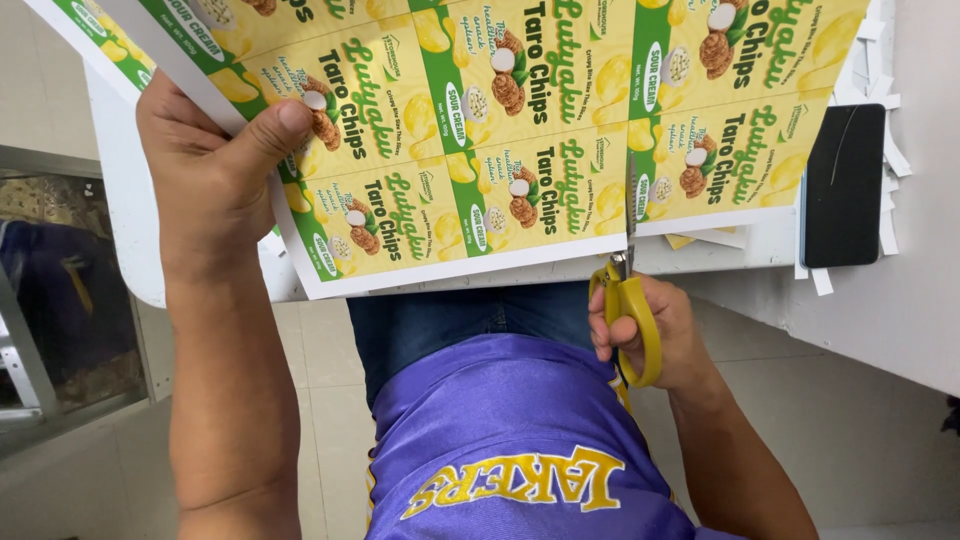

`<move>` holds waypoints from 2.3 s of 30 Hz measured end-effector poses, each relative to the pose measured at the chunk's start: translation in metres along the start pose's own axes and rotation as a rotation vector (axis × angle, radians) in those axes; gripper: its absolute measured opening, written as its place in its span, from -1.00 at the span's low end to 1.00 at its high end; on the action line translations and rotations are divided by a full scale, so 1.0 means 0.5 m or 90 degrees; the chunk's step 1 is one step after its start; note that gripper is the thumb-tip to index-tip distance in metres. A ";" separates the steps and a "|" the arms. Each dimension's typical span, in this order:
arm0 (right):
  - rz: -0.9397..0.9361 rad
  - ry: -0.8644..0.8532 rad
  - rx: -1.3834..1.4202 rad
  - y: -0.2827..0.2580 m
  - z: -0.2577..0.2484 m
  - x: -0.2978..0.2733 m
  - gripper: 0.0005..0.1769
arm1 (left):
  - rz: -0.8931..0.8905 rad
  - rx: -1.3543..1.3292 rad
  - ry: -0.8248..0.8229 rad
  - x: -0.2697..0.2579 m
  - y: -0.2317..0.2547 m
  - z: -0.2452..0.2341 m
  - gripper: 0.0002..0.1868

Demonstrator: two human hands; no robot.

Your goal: Cutting printed label sheets into individual labels using scissors.

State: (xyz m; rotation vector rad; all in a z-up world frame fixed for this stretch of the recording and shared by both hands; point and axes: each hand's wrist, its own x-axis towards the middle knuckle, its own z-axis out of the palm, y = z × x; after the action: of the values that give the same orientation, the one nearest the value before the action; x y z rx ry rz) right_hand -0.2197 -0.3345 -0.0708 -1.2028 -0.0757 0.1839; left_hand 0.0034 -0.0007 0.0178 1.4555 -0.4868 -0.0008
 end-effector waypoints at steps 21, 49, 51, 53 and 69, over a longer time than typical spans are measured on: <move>0.007 0.038 0.055 0.031 -0.011 -0.005 -0.50 | -0.013 0.018 0.013 0.000 0.000 0.001 -0.62; -0.038 0.010 0.025 -0.009 0.017 0.042 -0.45 | -0.050 0.026 0.010 0.007 0.010 -0.002 -0.70; -0.029 0.018 0.026 -0.005 0.014 0.040 -0.46 | -0.051 0.029 0.010 0.008 0.011 -0.002 -0.70; -0.020 0.027 0.026 -0.003 0.013 0.040 -0.46 | -0.052 0.033 0.011 0.008 0.012 -0.002 -0.71; -0.056 0.031 0.017 -0.014 0.018 0.065 -0.46 | -0.076 0.029 0.003 0.017 0.022 -0.004 -0.68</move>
State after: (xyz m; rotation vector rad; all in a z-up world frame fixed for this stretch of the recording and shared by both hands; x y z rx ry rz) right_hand -0.1884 -0.3228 -0.0626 -1.1750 -0.0836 0.0778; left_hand 0.0086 0.0000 0.0310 1.5269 -0.3973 -0.0818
